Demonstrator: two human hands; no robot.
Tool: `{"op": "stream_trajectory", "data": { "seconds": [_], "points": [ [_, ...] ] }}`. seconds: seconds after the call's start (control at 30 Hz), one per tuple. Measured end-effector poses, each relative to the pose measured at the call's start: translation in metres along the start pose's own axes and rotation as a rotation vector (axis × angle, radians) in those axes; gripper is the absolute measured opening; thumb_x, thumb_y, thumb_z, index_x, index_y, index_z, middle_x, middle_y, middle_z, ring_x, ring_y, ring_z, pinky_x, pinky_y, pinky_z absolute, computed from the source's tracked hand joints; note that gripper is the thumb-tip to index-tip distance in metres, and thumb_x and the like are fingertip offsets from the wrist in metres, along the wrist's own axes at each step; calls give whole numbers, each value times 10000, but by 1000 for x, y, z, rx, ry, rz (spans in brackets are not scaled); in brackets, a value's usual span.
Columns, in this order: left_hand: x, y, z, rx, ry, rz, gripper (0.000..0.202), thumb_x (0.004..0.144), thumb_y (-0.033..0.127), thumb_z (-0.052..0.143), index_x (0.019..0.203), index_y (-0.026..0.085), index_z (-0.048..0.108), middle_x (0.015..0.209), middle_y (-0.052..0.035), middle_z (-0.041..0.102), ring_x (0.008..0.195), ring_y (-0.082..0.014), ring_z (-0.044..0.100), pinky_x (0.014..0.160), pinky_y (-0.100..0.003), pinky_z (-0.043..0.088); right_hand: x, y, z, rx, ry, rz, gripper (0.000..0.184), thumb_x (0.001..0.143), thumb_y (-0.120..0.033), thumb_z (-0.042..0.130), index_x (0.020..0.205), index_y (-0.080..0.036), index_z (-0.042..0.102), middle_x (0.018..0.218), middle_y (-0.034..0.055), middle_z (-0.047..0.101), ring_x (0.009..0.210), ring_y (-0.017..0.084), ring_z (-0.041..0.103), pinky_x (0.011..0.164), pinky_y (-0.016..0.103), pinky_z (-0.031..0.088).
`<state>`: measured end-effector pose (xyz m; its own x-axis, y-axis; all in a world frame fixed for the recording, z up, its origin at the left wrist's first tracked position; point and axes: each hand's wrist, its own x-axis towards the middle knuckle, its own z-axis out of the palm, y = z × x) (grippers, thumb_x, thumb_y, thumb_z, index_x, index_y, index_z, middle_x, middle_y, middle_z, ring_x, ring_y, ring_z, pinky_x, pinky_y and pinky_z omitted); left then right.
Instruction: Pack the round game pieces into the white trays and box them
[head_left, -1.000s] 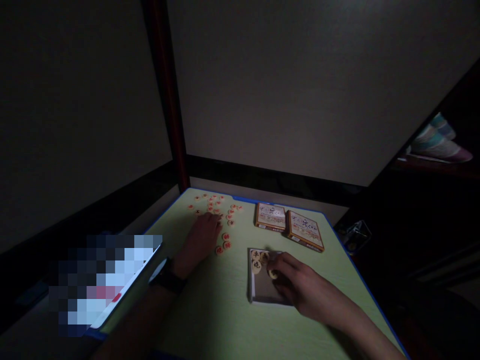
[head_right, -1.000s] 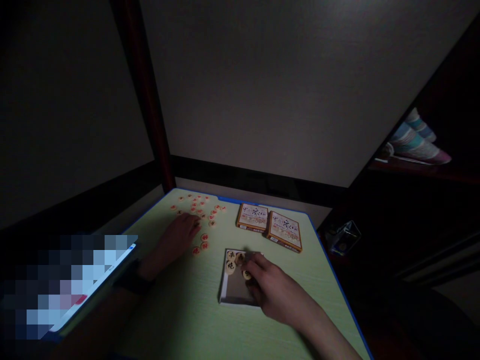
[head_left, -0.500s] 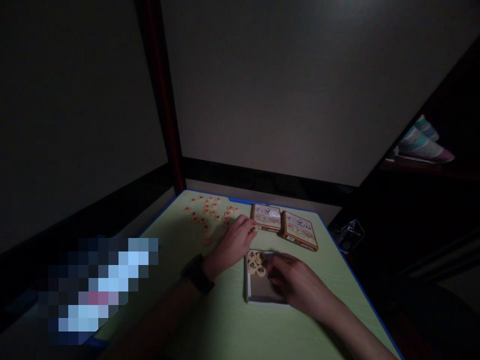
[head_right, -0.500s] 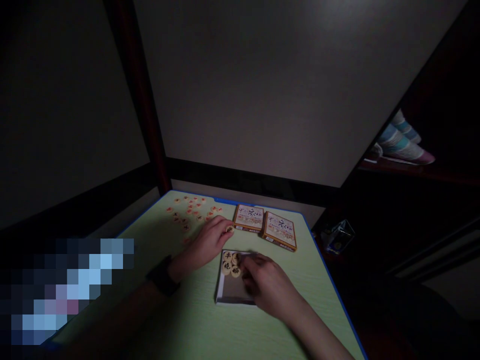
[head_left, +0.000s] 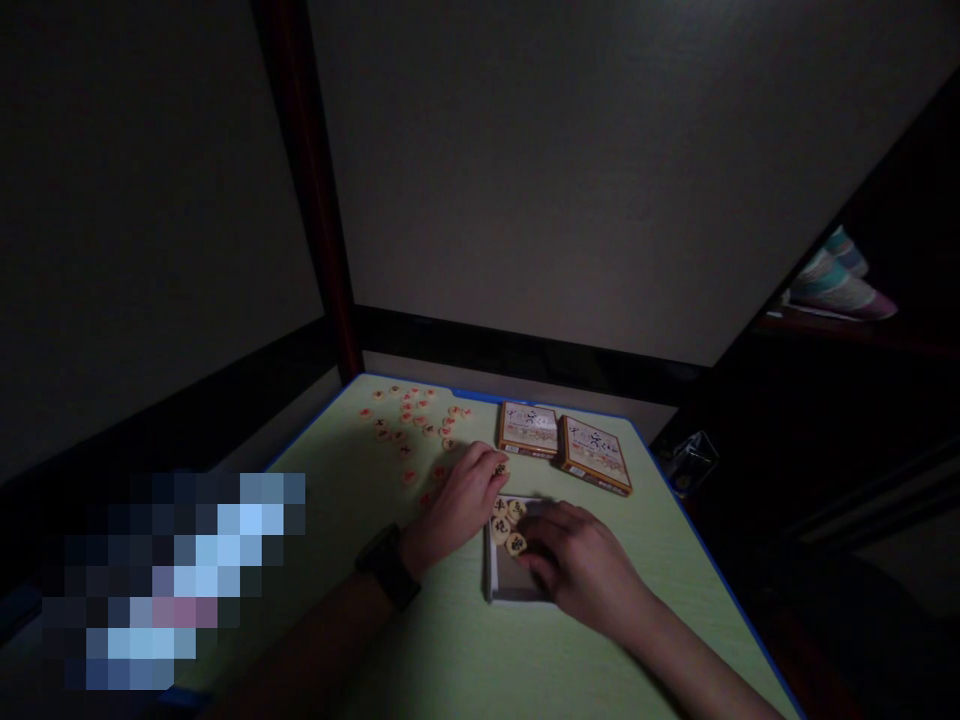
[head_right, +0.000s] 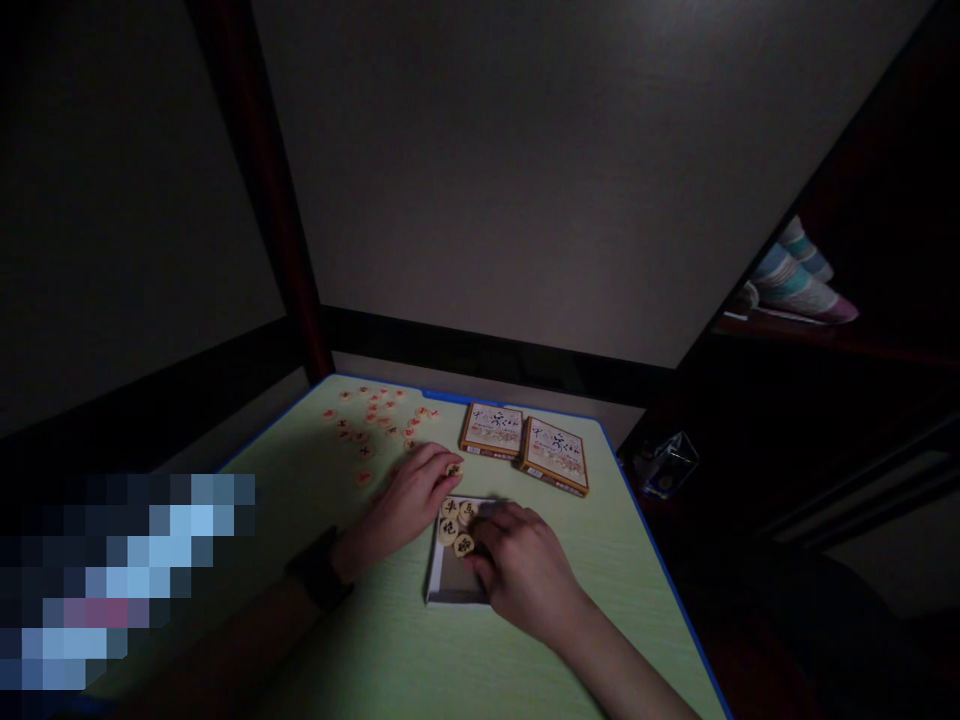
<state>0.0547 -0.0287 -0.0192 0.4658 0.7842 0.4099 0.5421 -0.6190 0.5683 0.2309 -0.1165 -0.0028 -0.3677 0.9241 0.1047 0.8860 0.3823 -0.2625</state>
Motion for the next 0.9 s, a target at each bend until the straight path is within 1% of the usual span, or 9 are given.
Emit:
{"op": "stream_trajectory", "data": {
  "seconds": [0.13, 0.3, 0.4, 0.47, 0.53, 0.6, 0.67, 0.73, 0.9],
  "points": [
    [0, 1, -1, 19, -6, -10, 205, 944, 172, 481, 1090, 201, 623, 1092, -58, 620, 1031, -179, 607, 960, -314, 499, -1, 0, 1, -3, 1, 17, 116, 856, -267, 655, 945, -203, 693, 998, 62, 703, 946, 236, 608, 870, 359, 451],
    [1, 0, 0, 41, -25, -12, 213, 945, 171, 471, 1086, 211, 625, 1090, -51, 618, 1030, -180, 607, 957, -322, 505, -1, 0, 2, 24, 9, -5, 240, 843, -256, 643, 1075, -205, 678, 1100, 79, 689, 1001, 239, 608, 901, 355, 443],
    [0, 0, 0, 40, -22, -13, 209, 944, 168, 475, 1086, 205, 623, 1089, -56, 613, 1023, -181, 606, 957, -327, 506, -2, -2, 1, 1, -13, -12, 156, 863, -300, 628, 969, -203, 689, 989, 73, 704, 933, 239, 620, 848, 356, 448],
    [0, 0, 0, 35, -23, -8, 204, 944, 162, 477, 1086, 198, 619, 1092, -59, 609, 1023, -180, 605, 961, -328, 503, -2, -3, -1, -7, -23, -13, 169, 861, -358, 642, 892, -197, 682, 929, 71, 705, 894, 243, 623, 820, 361, 448],
    [0, 0, 0, 37, -21, 0, 199, 944, 157, 477, 1080, 197, 617, 1090, -58, 606, 1021, -179, 603, 962, -331, 502, -2, -4, -2, 6, -17, -25, 203, 834, -378, 675, 929, -199, 682, 978, 74, 708, 923, 252, 624, 835, 367, 446],
    [0, 0, 0, 44, -13, 4, 197, 944, 155, 475, 1072, 202, 618, 1081, -55, 605, 1014, -179, 603, 957, -334, 504, -2, -5, -3, 22, -15, -41, 235, 812, -329, 691, 1014, -208, 681, 1042, 71, 706, 964, 253, 623, 865, 366, 443],
    [1, -1, 1, 49, -10, 9, 199, 947, 158, 471, 1073, 205, 617, 1079, -53, 604, 1012, -178, 602, 952, -333, 504, -2, -6, -2, 16, -29, -59, 217, 821, -274, 661, 1027, -210, 686, 1046, 65, 706, 968, 242, 622, 881, 357, 440],
    [1, -2, 1, 54, -11, 11, 202, 946, 157, 471, 1082, 205, 613, 1081, -53, 601, 1016, -177, 601, 949, -330, 504, -2, -7, -2, -17, -33, -65, 195, 850, -259, 613, 1020, -200, 688, 1034, 69, 705, 963, 237, 618, 885, 354, 437],
    [0, -3, 3, 71, -9, -2, 235, 950, 164, 470, 1151, 195, 588, 1104, -63, 587, 1048, -180, 595, 967, -327, 494, 3, -9, -3, -161, -38, -12, 239, 912, -374, 561, 966, -177, 685, 1010, 106, 695, 946, 264, 609, 856, 388, 429]
  ]
}}
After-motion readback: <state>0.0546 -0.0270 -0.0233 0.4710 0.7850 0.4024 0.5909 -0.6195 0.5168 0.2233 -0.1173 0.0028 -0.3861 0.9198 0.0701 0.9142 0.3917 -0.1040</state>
